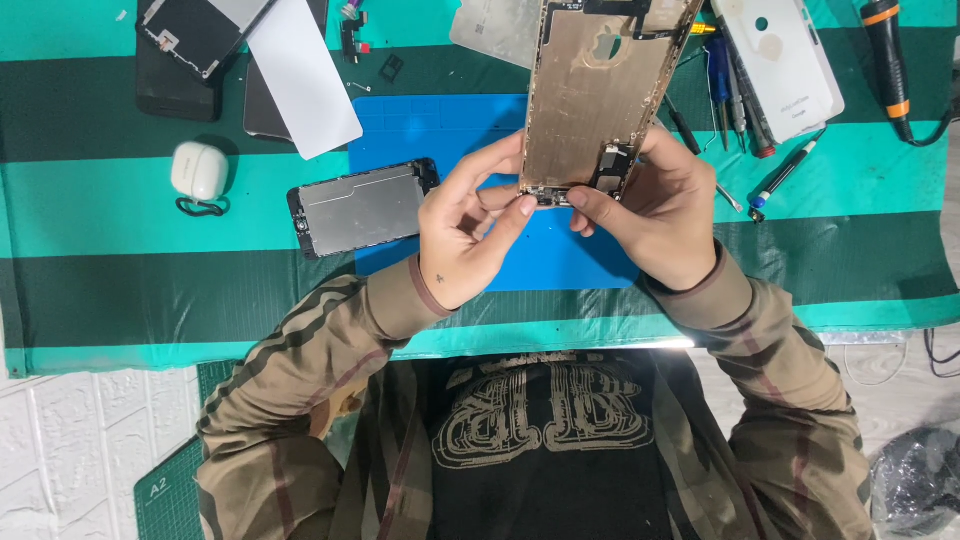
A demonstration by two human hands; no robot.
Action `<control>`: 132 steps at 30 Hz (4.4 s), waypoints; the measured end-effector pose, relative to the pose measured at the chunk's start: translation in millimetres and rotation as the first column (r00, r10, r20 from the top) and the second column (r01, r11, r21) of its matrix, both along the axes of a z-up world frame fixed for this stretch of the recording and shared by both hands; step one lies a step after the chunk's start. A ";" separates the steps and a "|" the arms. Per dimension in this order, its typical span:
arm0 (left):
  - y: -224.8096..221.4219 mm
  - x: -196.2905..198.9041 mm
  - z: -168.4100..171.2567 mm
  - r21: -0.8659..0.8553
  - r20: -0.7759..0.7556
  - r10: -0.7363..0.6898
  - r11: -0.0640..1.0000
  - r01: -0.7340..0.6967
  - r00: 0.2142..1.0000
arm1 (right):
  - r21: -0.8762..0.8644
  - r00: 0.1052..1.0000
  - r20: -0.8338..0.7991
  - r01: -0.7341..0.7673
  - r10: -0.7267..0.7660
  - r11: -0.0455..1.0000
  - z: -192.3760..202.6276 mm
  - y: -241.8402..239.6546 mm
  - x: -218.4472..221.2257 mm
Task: The person is performing a mobile phone repair, which involves inspecting, aligning, and assembling internal components like the frame, screen, and shields.
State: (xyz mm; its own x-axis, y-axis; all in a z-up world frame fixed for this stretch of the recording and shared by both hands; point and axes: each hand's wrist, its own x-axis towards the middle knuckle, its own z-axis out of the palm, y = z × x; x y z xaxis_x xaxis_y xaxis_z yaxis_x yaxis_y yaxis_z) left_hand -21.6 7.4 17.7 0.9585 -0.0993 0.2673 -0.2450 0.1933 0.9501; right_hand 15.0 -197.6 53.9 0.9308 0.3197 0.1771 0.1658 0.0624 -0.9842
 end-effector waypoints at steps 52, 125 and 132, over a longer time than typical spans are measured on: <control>-0.4 -2.0 -2.5 0.004 0.045 0.082 0.997 -0.083 0.996 | -0.314 0.636 0.770 0.433 -0.039 0.845 5.2 8.6 -7.9; 191.8 96.1 -10.0 -0.116 0.212 0.234 0.970 -0.213 0.949 | -0.039 0.963 0.124 0.247 -0.240 0.968 -34.9 -23.6 11.5; 208.0 111.2 -31.8 0.222 0.098 0.125 0.964 -0.144 0.987 | -0.057 0.966 0.084 0.251 -0.246 0.966 -37.8 -27.3 13.0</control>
State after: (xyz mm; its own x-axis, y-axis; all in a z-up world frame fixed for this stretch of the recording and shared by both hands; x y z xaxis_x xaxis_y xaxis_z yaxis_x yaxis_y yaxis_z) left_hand 89.6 215.5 -14.1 0.9427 -0.0379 0.3315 -0.3334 -0.0658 0.9405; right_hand 28.0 -224.9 16.1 0.9673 0.0930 0.2360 0.2416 -0.0550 -0.9688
